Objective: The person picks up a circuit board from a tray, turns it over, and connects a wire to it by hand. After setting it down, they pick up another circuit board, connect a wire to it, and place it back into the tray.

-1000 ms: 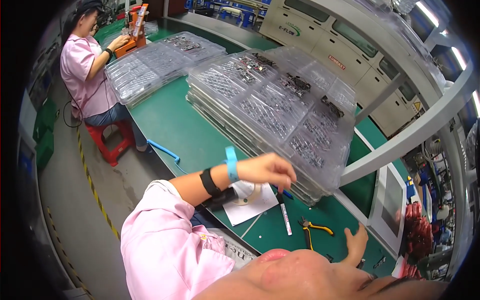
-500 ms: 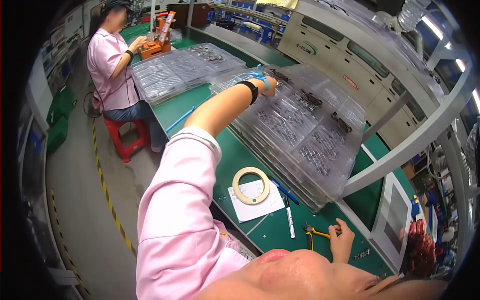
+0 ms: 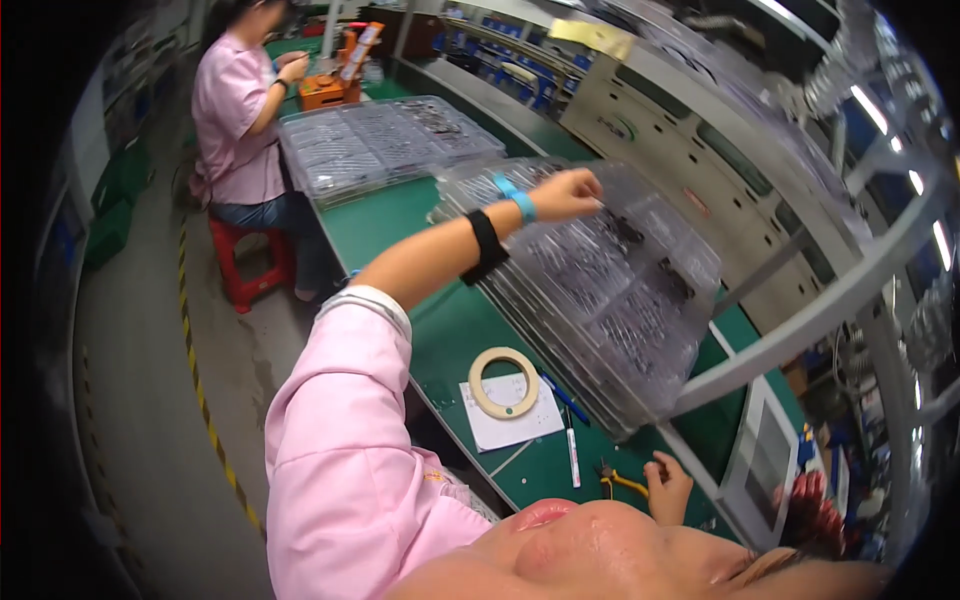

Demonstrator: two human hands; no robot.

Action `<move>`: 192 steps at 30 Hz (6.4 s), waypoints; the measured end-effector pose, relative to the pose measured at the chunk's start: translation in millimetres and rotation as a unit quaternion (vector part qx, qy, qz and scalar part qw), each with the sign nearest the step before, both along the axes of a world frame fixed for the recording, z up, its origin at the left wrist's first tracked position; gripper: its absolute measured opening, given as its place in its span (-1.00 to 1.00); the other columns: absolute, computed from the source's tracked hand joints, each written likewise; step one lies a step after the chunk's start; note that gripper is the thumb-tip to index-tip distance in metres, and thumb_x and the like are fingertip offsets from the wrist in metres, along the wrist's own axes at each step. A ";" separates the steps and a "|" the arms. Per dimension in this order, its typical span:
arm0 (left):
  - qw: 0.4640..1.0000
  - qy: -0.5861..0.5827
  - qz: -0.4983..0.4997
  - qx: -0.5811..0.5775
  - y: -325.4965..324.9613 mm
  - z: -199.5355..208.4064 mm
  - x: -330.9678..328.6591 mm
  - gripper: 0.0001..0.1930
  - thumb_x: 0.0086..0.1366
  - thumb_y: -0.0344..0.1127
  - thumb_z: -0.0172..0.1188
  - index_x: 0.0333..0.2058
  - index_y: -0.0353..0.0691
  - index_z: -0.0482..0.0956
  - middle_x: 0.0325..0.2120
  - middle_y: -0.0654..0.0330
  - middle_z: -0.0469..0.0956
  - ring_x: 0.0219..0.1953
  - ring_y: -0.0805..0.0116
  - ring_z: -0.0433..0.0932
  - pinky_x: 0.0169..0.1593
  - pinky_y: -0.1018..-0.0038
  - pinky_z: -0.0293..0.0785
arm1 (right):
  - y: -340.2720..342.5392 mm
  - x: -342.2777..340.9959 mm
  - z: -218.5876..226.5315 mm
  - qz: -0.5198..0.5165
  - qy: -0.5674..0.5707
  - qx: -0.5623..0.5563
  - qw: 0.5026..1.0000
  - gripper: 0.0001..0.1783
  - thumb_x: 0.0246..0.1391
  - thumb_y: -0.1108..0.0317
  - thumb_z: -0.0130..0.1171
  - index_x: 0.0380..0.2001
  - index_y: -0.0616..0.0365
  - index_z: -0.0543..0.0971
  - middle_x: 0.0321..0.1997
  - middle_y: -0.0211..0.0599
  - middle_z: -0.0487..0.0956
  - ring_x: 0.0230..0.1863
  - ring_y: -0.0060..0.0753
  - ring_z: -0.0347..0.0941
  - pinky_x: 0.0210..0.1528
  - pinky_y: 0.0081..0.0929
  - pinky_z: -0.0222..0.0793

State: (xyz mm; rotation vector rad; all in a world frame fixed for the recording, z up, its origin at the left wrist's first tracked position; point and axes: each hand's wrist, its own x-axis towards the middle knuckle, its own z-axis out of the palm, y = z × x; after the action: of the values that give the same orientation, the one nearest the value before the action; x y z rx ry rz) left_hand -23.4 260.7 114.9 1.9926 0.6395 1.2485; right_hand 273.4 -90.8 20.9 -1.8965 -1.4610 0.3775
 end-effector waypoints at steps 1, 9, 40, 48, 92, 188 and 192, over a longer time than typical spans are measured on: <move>0.988 -0.095 -0.108 -0.063 -23.4 4.3 5.0 -0.79 0.01 -0.38 0.14 -0.33 -0.25 0.40 -0.47 0.26 0.45 -0.38 0.55 0.41 -0.32 0.59 0.38 | 3.2 -2.5 4.5 0.010 -0.007 0.004 1.000 -0.77 -0.11 0.43 0.08 -0.33 0.32 0.48 -0.50 -0.20 0.50 -0.43 -0.51 0.42 -0.37 -0.61 0.32; 0.842 -0.195 -0.445 -0.235 -159.5 -32.0 19.3 -0.80 0.00 -0.53 0.06 -0.33 -0.30 0.41 -0.40 0.30 0.43 -0.37 0.63 0.39 -0.30 0.71 0.32 | 21.0 -66.8 28.7 0.161 0.267 0.119 0.943 -0.52 -0.04 0.21 0.06 -0.13 0.37 0.32 -0.30 -0.12 0.46 -0.30 -0.39 0.42 -0.21 -0.55 0.30; 0.727 -0.193 -0.444 -0.487 -185.7 -104.6 63.3 -0.82 0.03 -0.46 -0.02 -0.32 -0.25 0.39 -0.42 0.34 0.42 -0.37 0.65 0.40 -0.30 0.69 0.35 | 29.4 -68.3 -31.8 0.068 0.576 0.173 0.796 -0.83 -0.10 0.48 0.05 -0.39 0.34 0.40 -0.58 -0.23 0.42 -0.61 -0.50 0.32 -0.57 -0.65 0.26; 0.721 -0.189 -0.453 -0.490 -192.8 -105.2 62.5 -0.87 0.08 -0.43 0.04 -0.35 -0.26 0.38 -0.43 0.31 0.42 -0.42 0.60 0.40 -0.35 0.68 0.37 | 29.1 -70.3 -35.4 0.062 0.587 0.147 0.794 -0.74 -0.05 0.44 0.01 -0.27 0.38 0.37 -0.41 -0.11 0.46 -0.46 -0.32 0.43 -0.39 -0.49 0.40; 0.710 -0.218 -0.434 -0.510 -184.3 -114.1 61.0 -0.78 0.09 -0.42 0.07 -0.25 -0.29 0.37 -0.36 0.21 0.44 -0.35 0.49 0.46 -0.30 0.61 0.44 | 34.8 -77.0 -25.2 0.019 0.688 0.164 0.707 -0.66 0.07 0.34 -0.18 -0.14 0.37 0.31 -0.25 -0.16 0.43 -0.43 -0.33 0.43 -0.33 -0.48 0.37; 0.693 0.653 0.252 0.172 223.8 -55.6 -12.7 -0.76 0.00 -0.33 0.03 -0.33 -0.29 0.50 -0.30 -0.06 0.46 -0.19 0.04 0.43 -0.17 0.29 0.39 | 18.1 -77.3 -9.8 0.184 0.428 0.111 0.878 -0.85 -0.01 0.53 -0.09 -0.44 0.34 0.48 -0.39 -0.21 0.51 -0.43 -0.50 0.46 -0.34 -0.65 0.33; 0.709 0.627 0.245 0.211 190.5 -30.7 35.6 -0.80 -0.01 -0.36 0.07 -0.37 -0.26 0.51 -0.33 -0.05 0.48 -0.21 0.05 0.44 -0.22 0.27 0.39 | 23.3 -74.3 -11.9 0.151 0.409 0.127 0.891 -0.84 0.00 0.53 -0.10 -0.44 0.34 0.48 -0.39 -0.21 0.51 -0.43 -0.50 0.46 -0.36 -0.67 0.33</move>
State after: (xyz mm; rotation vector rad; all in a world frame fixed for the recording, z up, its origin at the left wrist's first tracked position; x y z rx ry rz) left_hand 12.2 451.2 84.2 3.0782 1.7128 -0.0133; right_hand 199.0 -67.5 8.9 -1.0669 -1.1255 0.9459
